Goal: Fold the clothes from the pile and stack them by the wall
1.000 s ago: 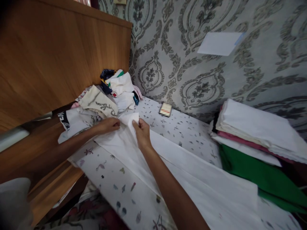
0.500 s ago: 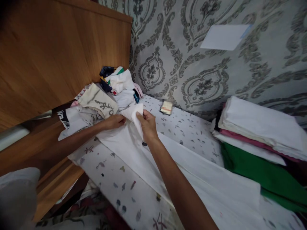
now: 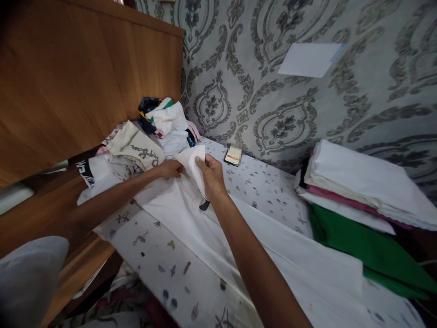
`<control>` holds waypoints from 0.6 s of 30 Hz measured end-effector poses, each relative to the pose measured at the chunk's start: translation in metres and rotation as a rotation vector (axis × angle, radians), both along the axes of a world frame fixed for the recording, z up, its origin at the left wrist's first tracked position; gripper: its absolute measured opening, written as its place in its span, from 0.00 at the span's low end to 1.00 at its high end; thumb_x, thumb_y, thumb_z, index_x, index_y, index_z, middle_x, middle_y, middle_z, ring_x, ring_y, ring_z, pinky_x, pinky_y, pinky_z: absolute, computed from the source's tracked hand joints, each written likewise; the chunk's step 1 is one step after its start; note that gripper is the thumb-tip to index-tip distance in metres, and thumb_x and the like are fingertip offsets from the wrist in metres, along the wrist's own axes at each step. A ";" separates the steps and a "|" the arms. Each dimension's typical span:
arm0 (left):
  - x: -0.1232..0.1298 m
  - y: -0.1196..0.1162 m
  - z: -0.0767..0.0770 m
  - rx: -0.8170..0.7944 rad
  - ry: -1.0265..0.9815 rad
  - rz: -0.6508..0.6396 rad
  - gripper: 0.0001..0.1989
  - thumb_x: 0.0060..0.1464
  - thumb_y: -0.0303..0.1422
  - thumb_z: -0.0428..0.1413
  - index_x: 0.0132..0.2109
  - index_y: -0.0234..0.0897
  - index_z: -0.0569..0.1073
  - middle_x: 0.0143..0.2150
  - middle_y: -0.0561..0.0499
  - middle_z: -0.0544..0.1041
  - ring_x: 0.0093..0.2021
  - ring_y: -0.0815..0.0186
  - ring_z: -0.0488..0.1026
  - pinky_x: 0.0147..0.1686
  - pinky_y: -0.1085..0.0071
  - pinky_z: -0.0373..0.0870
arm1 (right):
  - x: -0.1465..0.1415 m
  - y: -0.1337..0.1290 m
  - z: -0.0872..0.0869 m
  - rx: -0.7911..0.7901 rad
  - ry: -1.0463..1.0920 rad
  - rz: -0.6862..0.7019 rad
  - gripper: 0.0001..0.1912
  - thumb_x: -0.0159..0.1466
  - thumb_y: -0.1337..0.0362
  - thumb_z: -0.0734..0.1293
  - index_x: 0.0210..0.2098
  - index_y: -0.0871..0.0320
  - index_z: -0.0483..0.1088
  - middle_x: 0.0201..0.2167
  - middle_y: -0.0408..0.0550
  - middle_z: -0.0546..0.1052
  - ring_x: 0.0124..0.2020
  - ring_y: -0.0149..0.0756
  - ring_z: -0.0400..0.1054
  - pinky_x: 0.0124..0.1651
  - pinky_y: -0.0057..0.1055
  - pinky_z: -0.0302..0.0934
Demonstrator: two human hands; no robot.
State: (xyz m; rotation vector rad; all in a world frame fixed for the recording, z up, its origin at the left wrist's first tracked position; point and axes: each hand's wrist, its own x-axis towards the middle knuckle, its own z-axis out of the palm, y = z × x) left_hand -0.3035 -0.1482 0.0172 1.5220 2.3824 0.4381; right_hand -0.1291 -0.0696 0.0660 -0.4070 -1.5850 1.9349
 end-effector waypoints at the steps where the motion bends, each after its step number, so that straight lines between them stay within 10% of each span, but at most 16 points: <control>1: 0.003 0.000 0.002 0.022 0.010 0.011 0.08 0.45 0.28 0.58 0.36 0.36 0.75 0.36 0.48 0.79 0.39 0.58 0.75 0.38 0.68 0.68 | -0.001 0.003 0.002 0.002 -0.002 -0.001 0.16 0.49 0.53 0.75 0.33 0.54 0.73 0.27 0.42 0.79 0.36 0.43 0.74 0.38 0.38 0.68; 12: 0.031 -0.019 0.006 0.178 0.043 0.074 0.12 0.58 0.28 0.51 0.49 0.36 0.71 0.35 0.49 0.79 0.37 0.60 0.75 0.38 0.67 0.68 | -0.011 0.019 0.012 -0.027 0.000 0.038 0.17 0.45 0.55 0.76 0.32 0.55 0.74 0.26 0.41 0.79 0.36 0.45 0.75 0.37 0.38 0.69; 18: 0.056 -0.037 -0.018 0.196 0.144 -0.309 0.15 0.63 0.32 0.49 0.53 0.34 0.73 0.55 0.39 0.75 0.56 0.54 0.71 0.56 0.62 0.64 | -0.014 0.019 0.012 -0.009 0.010 0.022 0.17 0.45 0.55 0.76 0.31 0.55 0.74 0.26 0.42 0.79 0.35 0.44 0.75 0.37 0.38 0.69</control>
